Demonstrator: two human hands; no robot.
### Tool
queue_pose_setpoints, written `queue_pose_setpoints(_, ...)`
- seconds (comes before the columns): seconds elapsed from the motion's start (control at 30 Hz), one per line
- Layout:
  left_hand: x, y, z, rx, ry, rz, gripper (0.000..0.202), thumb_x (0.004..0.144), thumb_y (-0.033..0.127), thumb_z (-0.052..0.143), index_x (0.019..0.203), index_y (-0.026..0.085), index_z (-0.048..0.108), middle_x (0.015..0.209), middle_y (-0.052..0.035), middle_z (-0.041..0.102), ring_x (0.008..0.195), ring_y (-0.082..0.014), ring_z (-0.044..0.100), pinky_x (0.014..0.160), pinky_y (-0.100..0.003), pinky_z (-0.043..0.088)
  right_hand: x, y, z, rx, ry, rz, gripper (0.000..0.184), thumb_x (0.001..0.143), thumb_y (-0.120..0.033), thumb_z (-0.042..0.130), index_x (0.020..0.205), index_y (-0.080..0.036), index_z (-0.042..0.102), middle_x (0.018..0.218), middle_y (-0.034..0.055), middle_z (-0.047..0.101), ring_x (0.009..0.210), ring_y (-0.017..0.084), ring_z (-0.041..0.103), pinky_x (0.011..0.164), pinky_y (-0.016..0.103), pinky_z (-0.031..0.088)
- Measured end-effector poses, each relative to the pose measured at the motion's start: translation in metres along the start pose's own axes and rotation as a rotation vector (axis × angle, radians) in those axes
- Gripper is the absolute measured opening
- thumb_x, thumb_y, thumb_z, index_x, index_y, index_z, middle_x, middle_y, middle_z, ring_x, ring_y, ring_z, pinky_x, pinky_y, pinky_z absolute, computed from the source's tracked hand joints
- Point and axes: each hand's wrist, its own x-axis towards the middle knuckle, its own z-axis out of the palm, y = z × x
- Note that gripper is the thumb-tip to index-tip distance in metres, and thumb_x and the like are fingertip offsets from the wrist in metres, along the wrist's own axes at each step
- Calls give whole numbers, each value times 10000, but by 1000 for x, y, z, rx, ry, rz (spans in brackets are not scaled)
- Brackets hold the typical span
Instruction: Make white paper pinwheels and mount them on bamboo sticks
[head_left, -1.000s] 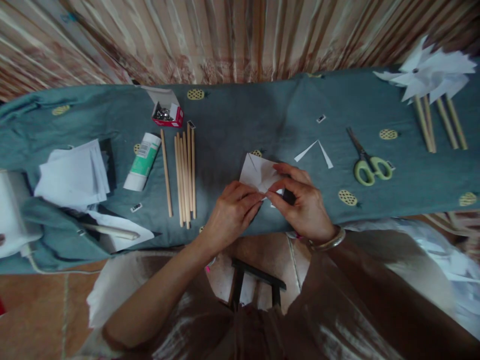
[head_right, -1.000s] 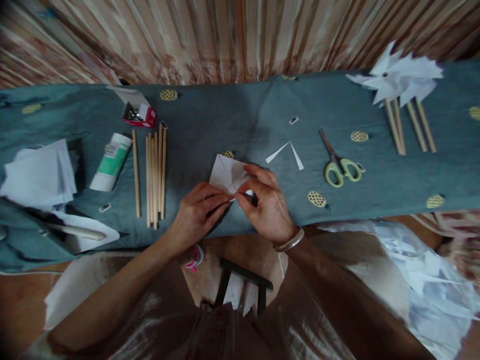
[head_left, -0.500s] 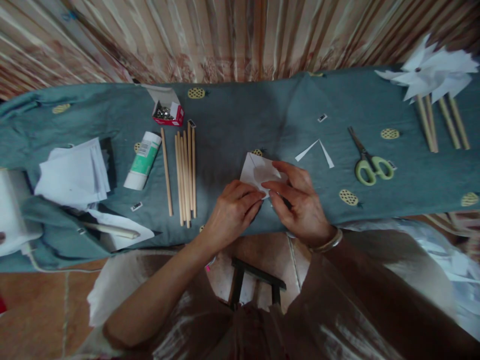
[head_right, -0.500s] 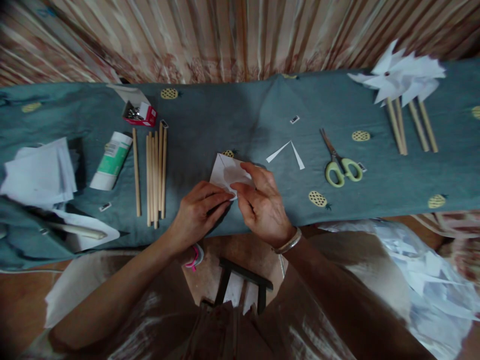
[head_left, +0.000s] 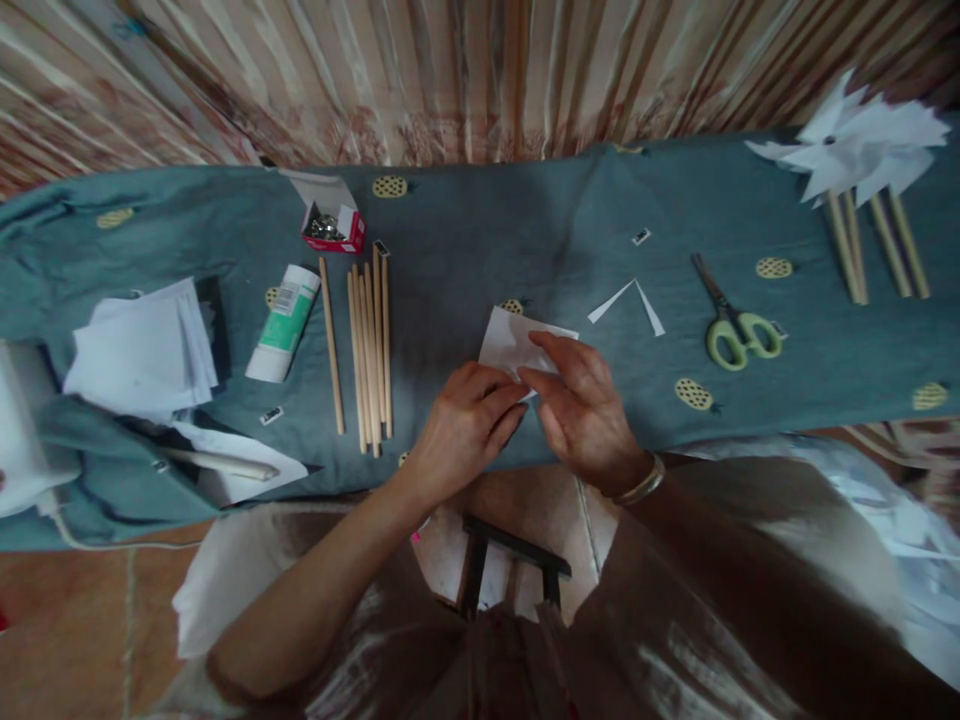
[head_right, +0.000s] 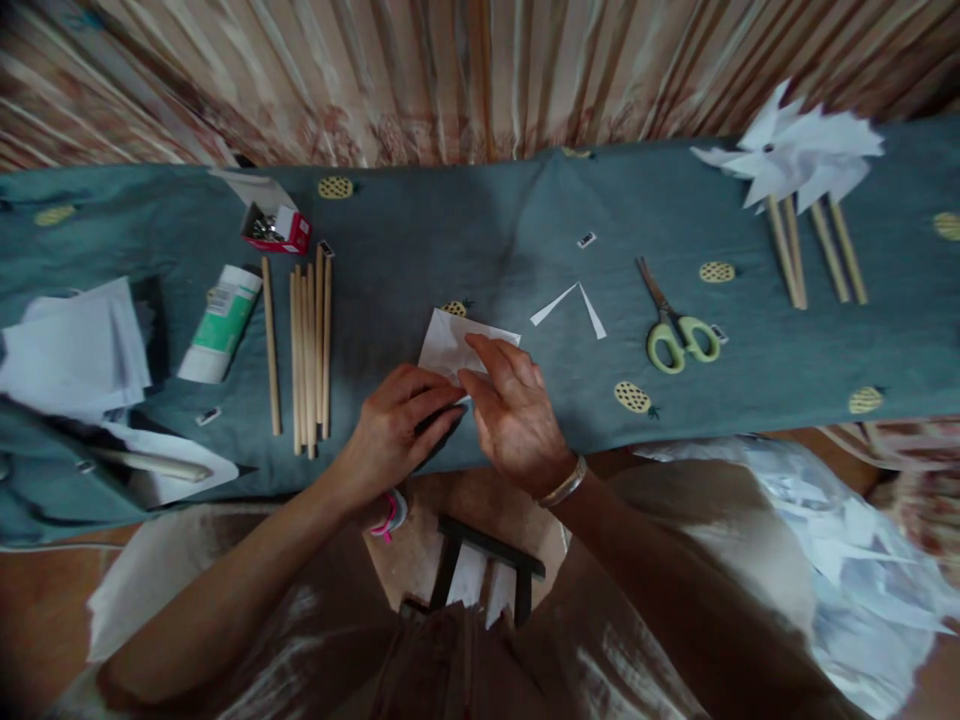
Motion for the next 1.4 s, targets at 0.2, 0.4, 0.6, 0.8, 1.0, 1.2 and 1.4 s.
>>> queue_pose_setpoints(0.2, 0, 1, -1, 133, 13, 56, 146, 936, 175, 584, 1023, 119, 686, 951, -86, 686, 887, -211, 608, 750, -355, 482, -1, -3, 6, 22, 8, 23, 332, 953, -115, 407, 1184, -200, 629, 1414, 119, 561, 1314, 274, 493, 1079, 507, 440)
queue_pose_setpoints(0.4, 2, 0, -2, 201, -32, 55, 170, 964, 217, 546, 1033, 145, 685, 966, -87, 697, 905, -220, 596, 747, -367, 438, 1, 2, -1, 65, 24, 25, 325, 911, -127, 466, 1158, -224, 653, 1413, 105, 565, 1307, 283, 515, 1065, 514, 453)
queue_pose_setpoints(0.6, 2, 0, -1, 216, -53, 58, 175, 970, 216, 538, 1048, 154, 682, 985, -88, 697, 929, -223, 591, 784, -371, 434, 10, 21, -11, 104, 103, 132, 345, 923, -156, 452, 1200, -195, 653, 1353, 134, 617, 1259, 298, 558, 1072, 551, 456)
queue_pose_setpoints(0.8, 3, -3, -6, 254, -50, 65, 171, 965, 195, 538, 1051, 160, 682, 1021, -82, 707, 935, -225, 583, 782, -371, 417, 20, 36, -8, 53, 95, 138, 360, 948, -208, 454, 1256, -129, 622, 1293, 171, 660, 1227, 297, 602, 1062, 524, 489)
queue_pose_setpoints(1.0, 4, -15, -20, 316, -16, 19, 202, 937, 154, 542, 1054, 187, 704, 1046, -92, 705, 974, -253, 575, 779, -395, 417, 16, 25, -18, 106, 77, 154, 323, 955, -226, 466, 1224, -173, 638, 1187, 125, 723, 1120, 262, 682, 979, 460, 565)
queue_pose_setpoints(1.2, 3, -15, -23, 310, 14, 13, 257, 893, 105, 552, 1084, 203, 693, 1132, -92, 694, 1046, -264, 581, 842, -421, 456, 12, 19, -23, 142, 70, 192, 291, 937, -226, 507, 1181, -195, 663, 1158, 95, 741, 1044, 246, 718, 945, 407, 586)
queue_pose_setpoints(1.4, 0, -12, -20, 251, 60, 8, 249, 910, 126, 558, 1097, 224, 690, 1167, -89, 690, 1092, -259, 583, 875, -431, 480, 10, 19, -24, 149, 39, 182, 297, 935, -213, 498, 1176, -197, 671, 1169, 96, 736, 1094, 254, 700, 978, 422, 572)
